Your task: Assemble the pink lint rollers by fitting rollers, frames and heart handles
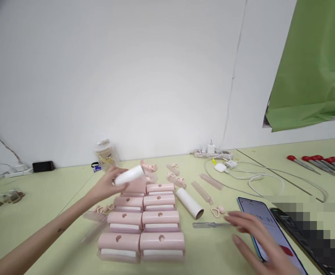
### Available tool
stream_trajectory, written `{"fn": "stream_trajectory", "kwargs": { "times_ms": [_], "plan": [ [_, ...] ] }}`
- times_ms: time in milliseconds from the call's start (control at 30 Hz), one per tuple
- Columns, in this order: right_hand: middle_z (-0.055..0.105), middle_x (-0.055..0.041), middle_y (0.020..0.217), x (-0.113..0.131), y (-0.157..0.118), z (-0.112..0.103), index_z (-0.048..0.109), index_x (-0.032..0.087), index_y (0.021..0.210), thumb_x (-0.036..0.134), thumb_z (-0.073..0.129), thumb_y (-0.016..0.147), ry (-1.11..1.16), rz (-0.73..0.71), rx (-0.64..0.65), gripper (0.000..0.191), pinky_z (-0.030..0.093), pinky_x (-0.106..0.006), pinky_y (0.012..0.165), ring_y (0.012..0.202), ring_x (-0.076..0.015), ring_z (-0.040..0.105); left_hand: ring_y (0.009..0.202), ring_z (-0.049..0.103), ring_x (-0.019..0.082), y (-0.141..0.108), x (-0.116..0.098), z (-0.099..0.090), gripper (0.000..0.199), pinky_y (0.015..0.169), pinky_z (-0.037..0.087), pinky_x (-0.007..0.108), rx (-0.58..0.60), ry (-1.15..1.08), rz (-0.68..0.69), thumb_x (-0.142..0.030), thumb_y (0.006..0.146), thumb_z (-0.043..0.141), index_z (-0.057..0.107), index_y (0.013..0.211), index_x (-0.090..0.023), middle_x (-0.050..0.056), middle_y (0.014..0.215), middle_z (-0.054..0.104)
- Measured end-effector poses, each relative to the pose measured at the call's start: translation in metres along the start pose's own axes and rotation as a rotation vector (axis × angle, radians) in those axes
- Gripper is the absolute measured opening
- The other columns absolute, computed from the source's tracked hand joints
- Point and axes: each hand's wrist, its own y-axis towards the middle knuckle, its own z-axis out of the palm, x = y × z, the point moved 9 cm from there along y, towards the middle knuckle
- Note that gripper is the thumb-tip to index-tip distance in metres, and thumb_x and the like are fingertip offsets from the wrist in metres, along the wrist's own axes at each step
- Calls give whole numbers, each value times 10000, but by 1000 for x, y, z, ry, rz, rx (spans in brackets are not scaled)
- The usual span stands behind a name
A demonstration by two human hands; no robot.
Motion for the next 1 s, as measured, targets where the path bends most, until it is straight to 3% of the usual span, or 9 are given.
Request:
{"fn": "stream_trajectory", "kwargs": {
  "times_ms": [133, 200, 267, 367, 533, 633, 767, 900, 1000],
  "plan": [
    [553, -108, 1198, 37, 31, 71, 453, 301, 1228, 449, 510, 836, 483, 182, 251, 423, 551, -380, 770, 967, -259, 621, 866, 575, 187, -29, -93, 28, 442, 762, 474, 284, 150, -126, 290, -247, 624, 599, 576, 1064, -209, 22, 980, 549],
    [504, -105, 1272, 53, 36, 92, 333, 290, 1311, 455, 544, 821, 625, 190, 341, 558, 513, -391, 837, 1053, -254, 573, 852, 572, 192, -43, -119, 39, 499, 742, 478, 296, 197, -204, 315, -239, 610, 605, 535, 1103, -202, 24, 977, 562],
    [517, -92, 1264, 55, 34, 94, 395, 282, 1238, 469, 592, 783, 698, 208, 331, 530, 518, -364, 816, 1039, -252, 575, 834, 572, 193, -57, -129, 49, 538, 730, 479, 302, 232, -276, 276, -248, 608, 612, 497, 1132, -208, 21, 971, 576],
    [587, -80, 1184, 40, 24, 70, 503, 267, 1055, 492, 634, 727, 713, 288, 205, 420, 544, -315, 707, 938, -257, 611, 823, 574, 194, -78, -125, 64, 529, 712, 483, 306, 254, -363, 167, -265, 625, 609, 478, 1137, -228, 23, 980, 585],
    [676, -92, 987, -1, 12, 17, 503, 262, 1093, 537, 601, 714, 545, 464, -57, 478, 548, -317, 644, 841, -271, 640, 927, 567, 209, -113, -99, 74, 535, 805, 481, 331, 106, -517, -9, -223, 625, 604, 474, 1144, -246, 42, 1057, 583],
    [615, -88, 1136, -7, 11, 19, 513, 277, 1118, 510, 649, 676, 222, 386, 73, 518, 547, -331, 676, 919, -285, 622, 988, 564, 217, -133, -87, 73, 566, 855, 471, 339, -4, -585, -78, -211, 619, 608, 464, 1164, -260, 42, 1112, 578],
    [550, -75, 1233, -13, 3, 40, 384, 298, 1261, 509, 586, 741, -26, 290, 270, 597, 511, -394, 808, 1046, -292, 574, 1104, 518, 246, -150, -79, 75, 628, 919, 440, 381, -17, -603, -122, -212, 617, 618, 416, 1209, -269, 46, 1189, 546],
    [462, -113, 1305, 9, -3, 19, 349, 266, 1306, 548, 594, 713, -113, 211, 33, 701, 414, -497, 935, 1184, -353, 451, 1101, 516, 234, -151, -80, 72, 630, 891, 459, 382, 47, -593, -102, -180, 628, 632, 379, 1192, -296, 33, 1199, 528],
    [522, -69, 1251, 46, -13, 15, 491, 306, 1188, 470, 539, 792, 47, 173, -120, 431, 399, -471, 964, 1185, -324, 457, 1065, 512, 207, -140, -100, 57, 606, 859, 469, 353, 83, -481, 55, -168, 658, 628, 361, 1180, -323, 10, 1166, 528]
  ]
}}
